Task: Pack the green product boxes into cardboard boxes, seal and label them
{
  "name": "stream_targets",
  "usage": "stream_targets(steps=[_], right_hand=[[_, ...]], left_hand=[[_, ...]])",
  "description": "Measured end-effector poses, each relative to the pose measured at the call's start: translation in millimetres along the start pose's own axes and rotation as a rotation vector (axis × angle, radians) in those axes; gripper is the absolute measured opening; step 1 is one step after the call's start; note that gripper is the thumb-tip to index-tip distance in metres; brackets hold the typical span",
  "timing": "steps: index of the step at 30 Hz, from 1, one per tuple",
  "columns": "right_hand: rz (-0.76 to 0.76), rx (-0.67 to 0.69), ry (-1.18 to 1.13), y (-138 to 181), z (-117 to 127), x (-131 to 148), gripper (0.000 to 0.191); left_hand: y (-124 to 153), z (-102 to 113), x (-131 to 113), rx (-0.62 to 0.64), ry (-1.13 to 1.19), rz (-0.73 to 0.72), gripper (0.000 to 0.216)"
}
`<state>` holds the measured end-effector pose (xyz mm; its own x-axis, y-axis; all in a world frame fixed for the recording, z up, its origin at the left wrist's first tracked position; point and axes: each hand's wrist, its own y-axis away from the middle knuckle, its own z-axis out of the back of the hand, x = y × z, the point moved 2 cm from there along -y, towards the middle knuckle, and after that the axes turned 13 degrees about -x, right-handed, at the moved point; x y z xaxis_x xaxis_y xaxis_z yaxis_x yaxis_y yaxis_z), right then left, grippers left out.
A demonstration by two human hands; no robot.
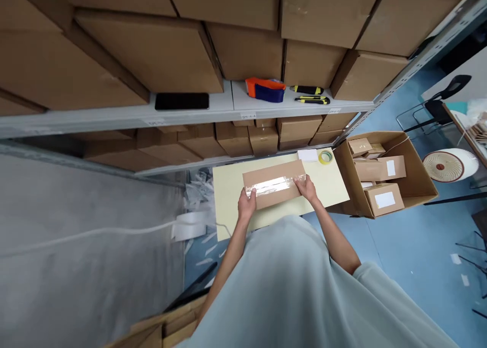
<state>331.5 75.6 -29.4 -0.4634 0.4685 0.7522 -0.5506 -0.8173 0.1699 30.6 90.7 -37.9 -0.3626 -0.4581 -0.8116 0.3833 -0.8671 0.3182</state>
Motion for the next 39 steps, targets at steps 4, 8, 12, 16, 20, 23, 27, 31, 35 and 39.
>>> stream_targets(steps=[4, 8, 12, 16, 20, 23, 27, 31, 35, 39], right_hand=[[-0.07, -0.096, -0.158, 33.8, 15.6, -14.9, 0.054], [-0.105, -0.268, -0.278, 78.2, 53.8, -24.3, 0.062], [-0.159, -0.426, -0.338, 116.4, 109.3, -24.2, 0.063], [-0.164, -0.632, -0.362, 139.7, 170.8, -25.8, 0.06], [-0.186, -0.75, -0.388, 138.0, 225.5, -44.5, 0.058], [-0.209, -0.828, -0.335, 116.5, 264.1, -73.4, 0.058], [-0.224, -0.896, -0.276, 69.2, 319.2, -123.7, 0.059], [-0.186, -0.868, -0.256, 18.0, 385.5, -173.4, 0.055], [-0.137, -0.838, -0.212, -32.8, 458.1, -212.4, 0.053], [-0.042, -0.853, -0.206, -103.5, 528.0, -233.8, 0.063]], left_hand=[[10.1, 15.9, -9.3, -0.022, 0.045, -0.002, 0.085], [23.1, 15.8, -40.2, 0.077, 0.045, -0.107, 0.082], [39.8, -11.7, -85.1, 0.262, 0.065, -0.227, 0.079], [67.2, -57.8, -124.2, 0.421, 0.067, -0.334, 0.08], [105.2, -102.4, -157.2, 0.47, 0.069, -0.48, 0.078], [135.2, -138.3, -180.3, 0.47, 0.048, -0.553, 0.077], [172.7, -205.5, -210.9, 0.497, 0.006, -0.607, 0.071], [206.2, -291.2, -242.3, 0.52, -0.021, -0.616, 0.063], [234.5, -371.7, -272.6, 0.577, -0.024, -0.622, 0.052], [255.5, -438.9, -313.2, 0.566, -0.025, -0.689, 0.048]])
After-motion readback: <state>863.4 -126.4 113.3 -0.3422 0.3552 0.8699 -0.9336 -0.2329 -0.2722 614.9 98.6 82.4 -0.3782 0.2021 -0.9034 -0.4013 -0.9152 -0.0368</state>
